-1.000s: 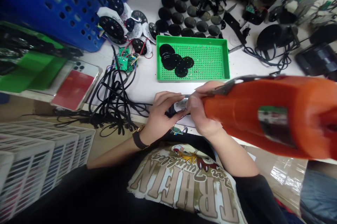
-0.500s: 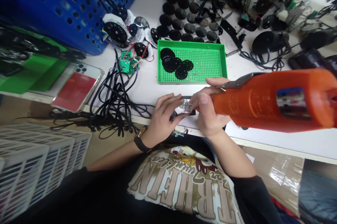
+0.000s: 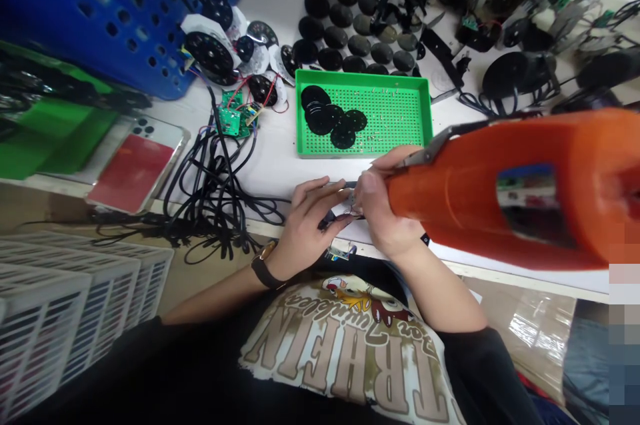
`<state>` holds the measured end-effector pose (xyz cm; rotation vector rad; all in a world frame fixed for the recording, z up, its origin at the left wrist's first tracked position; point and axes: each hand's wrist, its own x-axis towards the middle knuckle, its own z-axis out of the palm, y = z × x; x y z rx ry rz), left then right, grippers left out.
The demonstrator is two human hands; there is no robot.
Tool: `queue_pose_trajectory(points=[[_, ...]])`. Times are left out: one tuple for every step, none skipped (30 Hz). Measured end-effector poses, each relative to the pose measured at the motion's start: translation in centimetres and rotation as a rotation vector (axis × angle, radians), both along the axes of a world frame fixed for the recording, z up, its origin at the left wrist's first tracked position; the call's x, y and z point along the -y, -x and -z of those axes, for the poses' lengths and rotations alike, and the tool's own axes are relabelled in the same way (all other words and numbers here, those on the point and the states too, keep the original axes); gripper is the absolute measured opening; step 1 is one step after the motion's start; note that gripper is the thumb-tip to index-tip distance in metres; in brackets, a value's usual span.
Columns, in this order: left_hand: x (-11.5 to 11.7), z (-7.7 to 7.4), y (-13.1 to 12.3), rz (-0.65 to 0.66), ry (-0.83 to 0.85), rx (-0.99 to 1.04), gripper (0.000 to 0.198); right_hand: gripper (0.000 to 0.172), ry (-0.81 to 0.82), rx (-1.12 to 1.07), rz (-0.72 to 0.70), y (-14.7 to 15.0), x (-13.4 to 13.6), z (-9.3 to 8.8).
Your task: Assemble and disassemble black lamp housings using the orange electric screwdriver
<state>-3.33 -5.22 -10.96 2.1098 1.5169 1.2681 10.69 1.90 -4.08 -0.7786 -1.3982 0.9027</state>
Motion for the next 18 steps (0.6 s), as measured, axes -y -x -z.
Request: queue_pose_trajectory(points=[[0.0,0.0,0.0,0.005,-0.002,0.006,0.038,0.012,0.006,-0.004,-0.016,0.0,0.0,0.1],[0.0,0.1,0.0,0.008,0.000,0.011,0.038,0.013,0.008,-0.011,-0.026,0.1,-0.1,0.1],[0.0,0.1,0.0,0.010,0.005,0.016,0.038,0.014,0.004,-0.019,-0.030,0.2,-0.2,0.1],[0.0,0.2,0.0,0.011,0.010,0.020,0.039,0.016,-0.002,-0.030,-0.027,0.3,-0.3,0.1],[-0.1,0.2,0.0,0.012,0.013,0.026,0.040,0.017,-0.007,-0.048,-0.014,0.4,-0.4,0.0],[-0.1,0.2,0.0,0.013,0.015,0.032,0.041,0.018,-0.010,-0.074,0.004,0.6,-0.5,-0.1],[-0.1,0.3,0.0,0.014,0.014,0.039,0.041,0.019,-0.014,-0.107,0.025,0.7,-0.6,-0.3],[-0.1,0.3,0.0,0.015,0.014,0.047,0.042,0.019,-0.018,-0.140,0.054,0.9,-0.7,-0.3],[-0.1,0.3,0.0,0.015,0.016,0.054,0.042,0.018,-0.021,-0.167,0.085,1.0,-0.8,-0.4],[0.0,0.3,0.0,0.014,0.019,0.061,0.042,0.016,-0.027,-0.189,0.114,1.1,-0.8,-0.5],[0.0,0.4,0.0,0.012,0.023,0.064,0.042,0.015,-0.032,-0.204,0.140,1.2,-0.9,-0.5],[0.0,0.4,0.0,0.011,0.026,0.067,0.042,0.015,-0.036,-0.215,0.160,1.3,-0.9,-0.5],[0.0,0.4,0.0,0.011,0.027,0.068,0.042,0.015,-0.037,-0.223,0.170,1.4,-0.9,-0.5],[0.0,0.4,0.0,0.012,0.029,0.070,0.042,0.014,-0.034,-0.230,0.170,1.4,-0.8,-0.5],[0.0,0.4,0.0,0.013,0.031,0.071,0.043,0.014,-0.029,-0.233,0.165,1.4,-0.8,-0.5],[0.0,0.4,0.0,0.014,0.034,0.073,0.043,0.015,-0.024,-0.234,0.160,1.4,-0.8,-0.5],[0.0,0.4,0.0,0.014,0.039,0.074,0.043,0.016,-0.020,-0.233,0.156,1.4,-0.7,-0.5],[0.0,0.4,0.0,0.014,0.043,0.075,0.043,0.017,-0.018,-0.230,0.156,1.4,-0.7,-0.5]])
